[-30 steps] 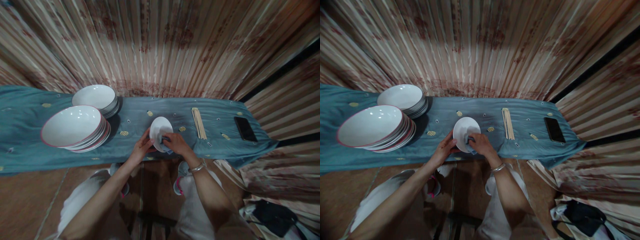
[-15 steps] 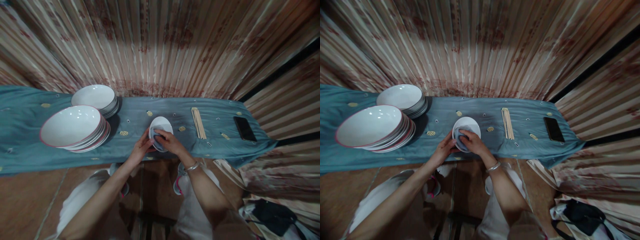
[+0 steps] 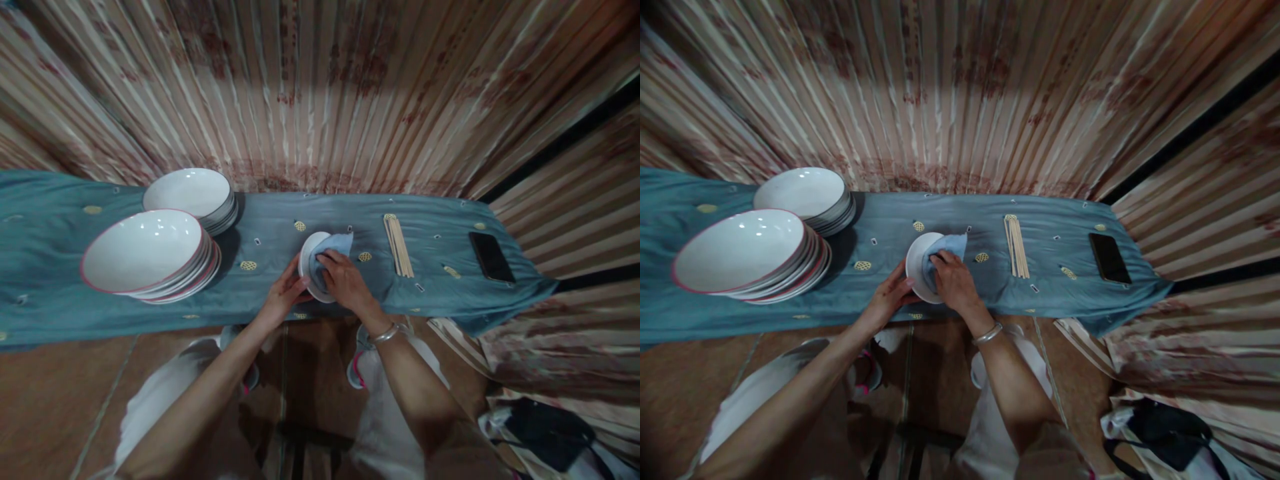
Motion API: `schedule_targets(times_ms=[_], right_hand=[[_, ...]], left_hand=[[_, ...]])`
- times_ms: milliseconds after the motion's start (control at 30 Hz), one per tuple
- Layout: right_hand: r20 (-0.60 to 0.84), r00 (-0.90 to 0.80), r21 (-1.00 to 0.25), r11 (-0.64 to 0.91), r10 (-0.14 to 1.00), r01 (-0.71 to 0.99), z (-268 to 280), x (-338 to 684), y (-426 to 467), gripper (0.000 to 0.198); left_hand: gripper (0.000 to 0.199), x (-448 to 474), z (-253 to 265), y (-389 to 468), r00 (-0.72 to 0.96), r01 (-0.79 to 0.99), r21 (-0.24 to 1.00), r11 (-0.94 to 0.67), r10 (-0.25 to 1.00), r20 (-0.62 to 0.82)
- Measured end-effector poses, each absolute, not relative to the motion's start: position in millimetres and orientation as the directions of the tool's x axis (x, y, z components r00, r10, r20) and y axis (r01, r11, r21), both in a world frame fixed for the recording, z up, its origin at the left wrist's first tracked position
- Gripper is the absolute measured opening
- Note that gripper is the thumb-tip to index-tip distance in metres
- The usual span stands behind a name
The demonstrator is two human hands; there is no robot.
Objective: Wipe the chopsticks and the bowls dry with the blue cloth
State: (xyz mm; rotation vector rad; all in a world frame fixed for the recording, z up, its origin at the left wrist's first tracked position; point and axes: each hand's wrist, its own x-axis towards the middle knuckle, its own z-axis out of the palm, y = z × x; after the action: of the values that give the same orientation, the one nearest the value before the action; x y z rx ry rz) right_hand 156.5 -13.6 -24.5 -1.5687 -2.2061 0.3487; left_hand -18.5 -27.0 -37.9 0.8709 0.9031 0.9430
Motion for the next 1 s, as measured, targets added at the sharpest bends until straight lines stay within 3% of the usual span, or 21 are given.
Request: schedule_targets(times_ms=[200,367,500,633,800,1000], right_hand=[[0.037,-0.240,-0.315,0.239,0.970,0.918,-13.8,165.7,-15.1,0.037],[-0.104,-0.261,-0.357,0.209,0.960,0.910,-10.6,176.2,-16.0,0.033],[-0.133,-0.278,-0.414,0.202,0.951,0.888,-9.2,181.7,-16.7,0.031],[-0.174,-0.386,-0.582,0.222,0.906,0.782,-9.4,183.9,-16.8,0.025],[-0.130,-0.486,-0.870,0.135,0.864,0.473,-13.0,182.3,-16.4,0.027],[-0.023,-0.462,-0.970,0.093,0.886,0.226,-14.5,167.0,-16.7,0.029]], left_hand=[[0.093,-18.7,-40.3,-25.7,0.307,-0.286,0.900,0.329,0.921,-0.239],[0.091,-18.8,-40.9,-25.3,0.302,-0.286,0.903,0.321,0.924,-0.234],[0.089,-18.5,-41.5,-24.4,0.296,-0.278,0.907,0.317,0.926,-0.233],[0.088,-18.0,-42.1,-24.0,0.303,-0.276,0.909,0.313,0.926,-0.227],[0.086,-18.2,-42.2,-24.3,0.310,-0.274,0.914,0.298,0.927,-0.210],[0.089,-18.5,-44.3,-24.3,0.290,-0.263,0.914,0.309,0.929,-0.230]])
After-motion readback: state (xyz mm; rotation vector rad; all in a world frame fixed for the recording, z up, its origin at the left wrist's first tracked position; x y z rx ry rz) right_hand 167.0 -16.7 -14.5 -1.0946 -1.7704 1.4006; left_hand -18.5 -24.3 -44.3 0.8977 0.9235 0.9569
